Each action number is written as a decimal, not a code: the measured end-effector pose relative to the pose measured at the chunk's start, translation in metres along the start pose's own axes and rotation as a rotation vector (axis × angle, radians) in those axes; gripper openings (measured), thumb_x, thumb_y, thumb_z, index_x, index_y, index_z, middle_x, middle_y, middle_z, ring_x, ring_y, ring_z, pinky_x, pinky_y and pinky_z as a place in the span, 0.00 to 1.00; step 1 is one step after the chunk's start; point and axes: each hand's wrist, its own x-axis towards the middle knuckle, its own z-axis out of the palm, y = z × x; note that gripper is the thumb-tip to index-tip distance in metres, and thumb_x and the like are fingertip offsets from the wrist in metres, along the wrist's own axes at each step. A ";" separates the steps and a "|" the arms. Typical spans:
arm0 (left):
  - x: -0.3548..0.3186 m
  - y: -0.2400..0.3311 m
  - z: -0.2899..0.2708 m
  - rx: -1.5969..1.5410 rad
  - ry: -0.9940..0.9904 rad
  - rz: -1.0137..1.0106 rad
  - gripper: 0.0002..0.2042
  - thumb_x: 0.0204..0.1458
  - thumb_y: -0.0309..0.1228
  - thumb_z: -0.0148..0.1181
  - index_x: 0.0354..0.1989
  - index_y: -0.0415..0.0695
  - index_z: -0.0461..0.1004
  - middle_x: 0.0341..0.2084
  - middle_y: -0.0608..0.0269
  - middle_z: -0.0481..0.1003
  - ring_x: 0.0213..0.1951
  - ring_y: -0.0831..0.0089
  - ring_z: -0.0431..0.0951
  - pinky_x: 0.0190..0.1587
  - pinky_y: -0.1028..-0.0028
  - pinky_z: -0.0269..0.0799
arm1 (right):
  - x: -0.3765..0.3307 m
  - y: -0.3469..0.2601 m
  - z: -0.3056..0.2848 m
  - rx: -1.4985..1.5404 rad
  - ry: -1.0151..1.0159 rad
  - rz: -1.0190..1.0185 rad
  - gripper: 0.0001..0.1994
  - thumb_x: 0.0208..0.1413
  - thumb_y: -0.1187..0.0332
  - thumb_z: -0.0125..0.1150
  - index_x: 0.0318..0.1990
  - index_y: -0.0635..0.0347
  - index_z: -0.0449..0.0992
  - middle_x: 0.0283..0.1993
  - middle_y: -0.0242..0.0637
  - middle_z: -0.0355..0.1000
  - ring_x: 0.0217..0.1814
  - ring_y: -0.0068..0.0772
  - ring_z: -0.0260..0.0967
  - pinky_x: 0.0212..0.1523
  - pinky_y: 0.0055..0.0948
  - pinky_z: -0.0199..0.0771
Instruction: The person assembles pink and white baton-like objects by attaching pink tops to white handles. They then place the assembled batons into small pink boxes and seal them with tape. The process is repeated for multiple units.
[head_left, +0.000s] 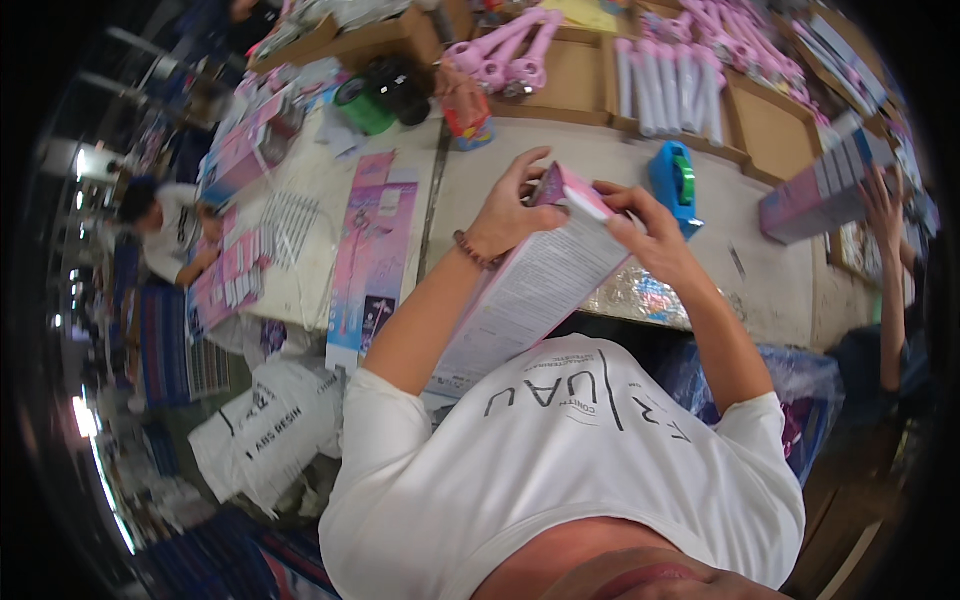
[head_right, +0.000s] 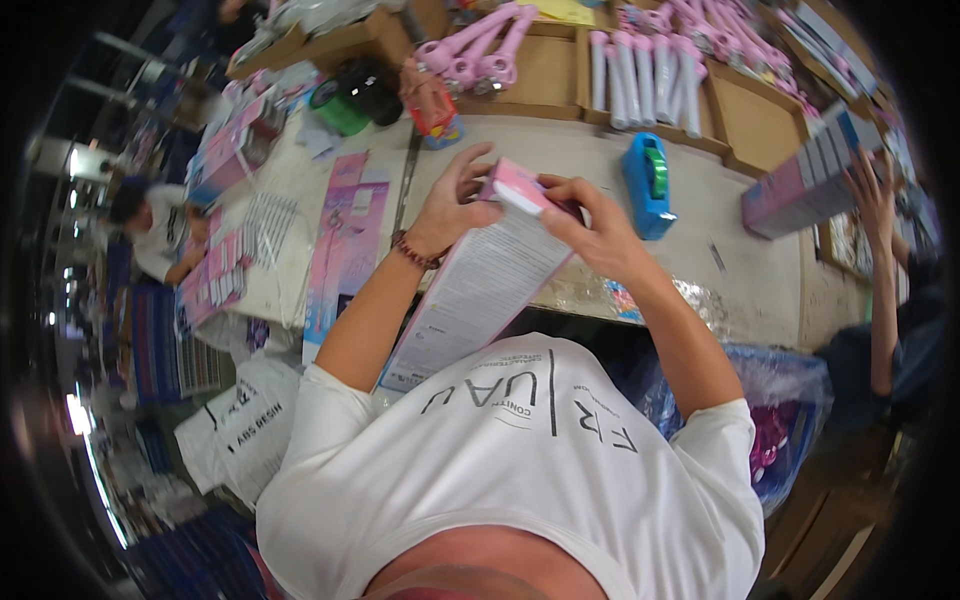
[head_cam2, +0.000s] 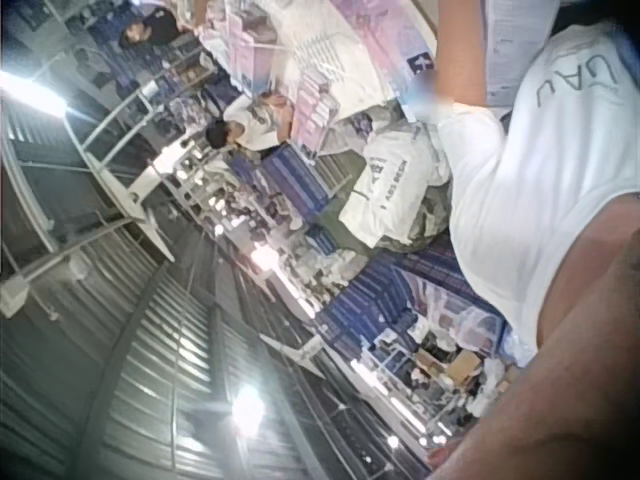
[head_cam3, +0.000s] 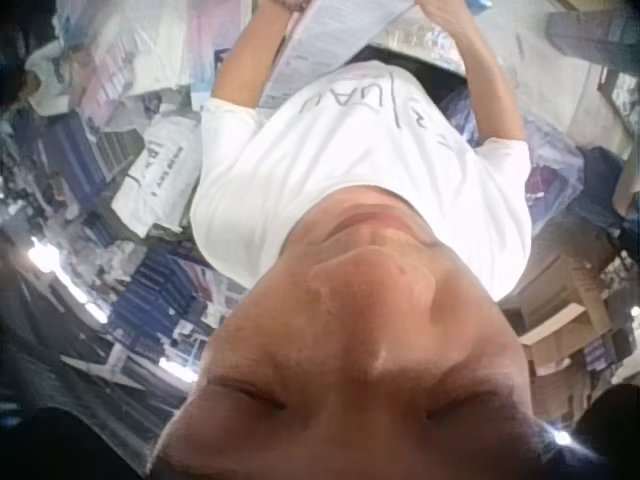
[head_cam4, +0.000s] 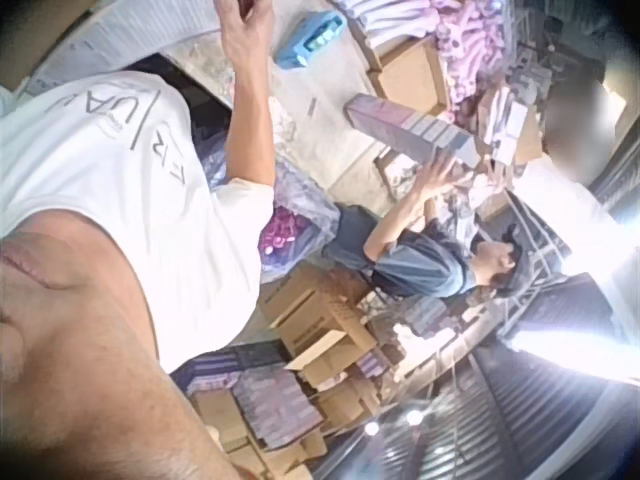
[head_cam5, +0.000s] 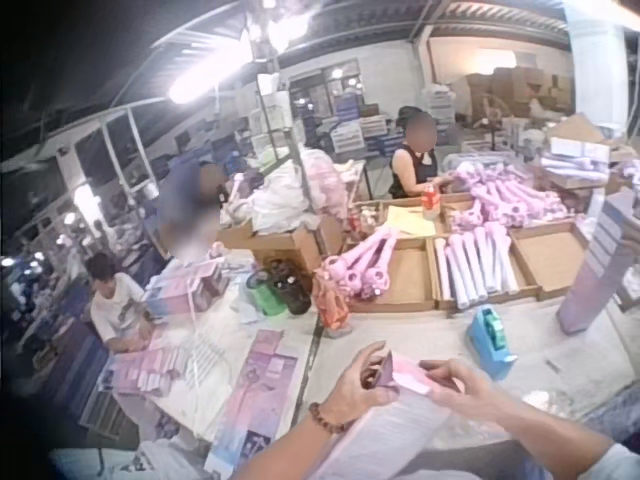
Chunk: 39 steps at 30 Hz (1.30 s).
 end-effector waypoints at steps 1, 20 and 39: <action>0.000 0.000 0.003 -0.026 0.012 0.006 0.47 0.35 0.37 0.72 0.65 0.39 0.53 0.50 0.52 0.67 0.46 0.67 0.71 0.50 0.70 0.70 | -0.001 -0.005 0.005 0.013 0.018 0.032 0.21 0.60 0.63 0.59 0.55 0.67 0.70 0.62 0.45 0.65 0.62 0.32 0.62 0.62 0.30 0.58; 0.010 0.001 0.024 -0.020 -0.022 -0.054 0.43 0.35 0.33 0.72 0.64 0.40 0.57 0.48 0.52 0.69 0.43 0.70 0.72 0.46 0.72 0.72 | -0.030 0.007 0.014 -0.199 0.016 -0.140 0.23 0.61 0.69 0.51 0.63 0.63 0.61 0.70 0.43 0.53 0.70 0.38 0.52 0.68 0.35 0.52; -0.051 0.015 0.040 0.736 -0.069 0.142 0.38 0.30 0.41 0.73 0.56 0.49 0.68 0.53 0.45 0.60 0.54 0.48 0.67 0.56 0.60 0.67 | -0.033 0.195 -0.155 -0.118 0.687 0.823 0.16 0.50 0.58 0.62 0.43 0.57 0.79 0.30 0.30 0.71 0.27 0.26 0.63 0.26 0.29 0.66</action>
